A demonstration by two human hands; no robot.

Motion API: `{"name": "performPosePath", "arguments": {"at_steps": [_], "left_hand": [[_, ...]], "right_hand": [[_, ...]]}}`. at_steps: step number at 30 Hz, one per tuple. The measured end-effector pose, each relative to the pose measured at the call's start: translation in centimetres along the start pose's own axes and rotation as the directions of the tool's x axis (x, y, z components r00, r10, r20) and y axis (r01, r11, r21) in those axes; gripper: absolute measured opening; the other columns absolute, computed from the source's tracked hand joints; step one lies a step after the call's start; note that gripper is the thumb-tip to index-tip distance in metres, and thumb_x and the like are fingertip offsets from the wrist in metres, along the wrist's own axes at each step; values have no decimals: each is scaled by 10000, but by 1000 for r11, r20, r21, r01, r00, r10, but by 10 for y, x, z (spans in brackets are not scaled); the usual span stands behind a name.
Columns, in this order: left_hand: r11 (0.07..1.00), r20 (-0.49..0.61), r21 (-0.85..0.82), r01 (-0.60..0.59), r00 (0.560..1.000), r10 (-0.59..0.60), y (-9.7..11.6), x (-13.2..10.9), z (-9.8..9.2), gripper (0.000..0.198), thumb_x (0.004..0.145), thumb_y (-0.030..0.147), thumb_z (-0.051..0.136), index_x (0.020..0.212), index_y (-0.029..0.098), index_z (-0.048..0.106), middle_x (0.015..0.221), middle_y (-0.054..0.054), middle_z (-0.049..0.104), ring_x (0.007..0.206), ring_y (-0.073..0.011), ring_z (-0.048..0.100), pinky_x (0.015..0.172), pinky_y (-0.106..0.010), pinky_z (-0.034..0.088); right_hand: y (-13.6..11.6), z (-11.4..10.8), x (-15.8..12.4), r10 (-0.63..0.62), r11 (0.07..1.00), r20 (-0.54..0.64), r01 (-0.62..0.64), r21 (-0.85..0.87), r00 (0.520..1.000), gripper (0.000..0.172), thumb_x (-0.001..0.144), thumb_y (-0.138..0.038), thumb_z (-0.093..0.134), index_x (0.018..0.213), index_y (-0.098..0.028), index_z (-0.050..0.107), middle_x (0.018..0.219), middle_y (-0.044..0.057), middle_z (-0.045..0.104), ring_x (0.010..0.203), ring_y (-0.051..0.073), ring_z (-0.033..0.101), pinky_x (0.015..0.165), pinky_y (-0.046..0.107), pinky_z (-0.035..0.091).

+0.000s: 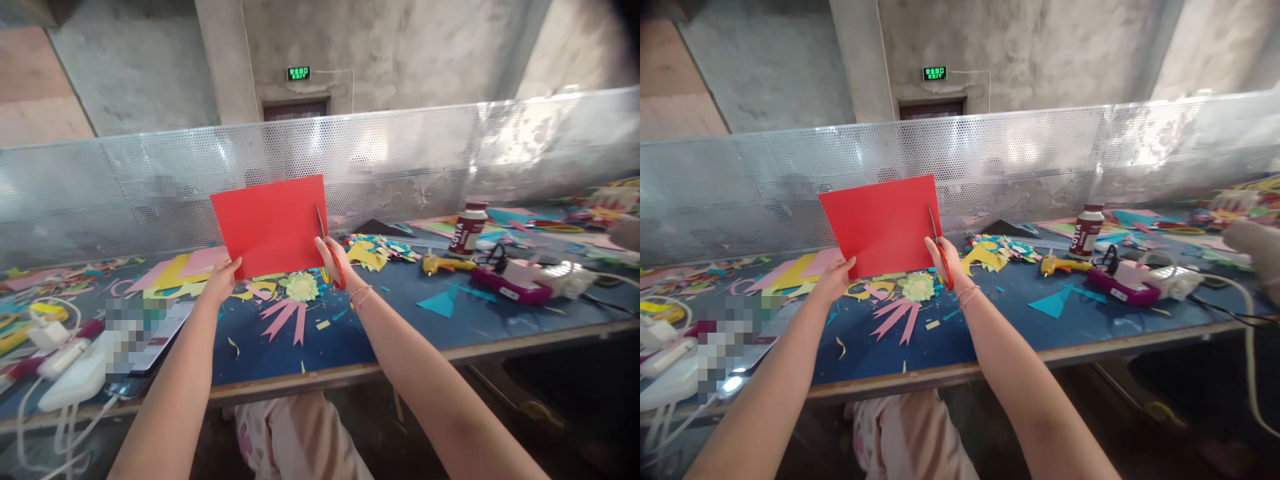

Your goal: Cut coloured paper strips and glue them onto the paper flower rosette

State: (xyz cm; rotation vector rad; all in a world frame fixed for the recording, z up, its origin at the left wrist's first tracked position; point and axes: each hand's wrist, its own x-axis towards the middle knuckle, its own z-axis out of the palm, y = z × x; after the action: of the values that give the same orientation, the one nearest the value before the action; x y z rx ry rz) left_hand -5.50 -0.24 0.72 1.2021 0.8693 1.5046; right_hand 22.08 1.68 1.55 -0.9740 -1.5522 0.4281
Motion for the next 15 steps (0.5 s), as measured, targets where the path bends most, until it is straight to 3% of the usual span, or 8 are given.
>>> {"name": "performPosePath", "arguments": {"at_steps": [15], "left_hand": [[999, -26, 53, 9, 1000, -8, -1, 0, 1, 382, 746, 249, 687, 1117, 216, 600, 1120, -71, 677, 710, -157, 680, 454, -196, 498]], "right_hand": [[5, 1, 0, 8, 999, -41, -9, -39, 999, 501, 855, -650, 353, 615, -212, 392, 563, -13, 409, 581, 139, 378, 574, 291, 281]]}}
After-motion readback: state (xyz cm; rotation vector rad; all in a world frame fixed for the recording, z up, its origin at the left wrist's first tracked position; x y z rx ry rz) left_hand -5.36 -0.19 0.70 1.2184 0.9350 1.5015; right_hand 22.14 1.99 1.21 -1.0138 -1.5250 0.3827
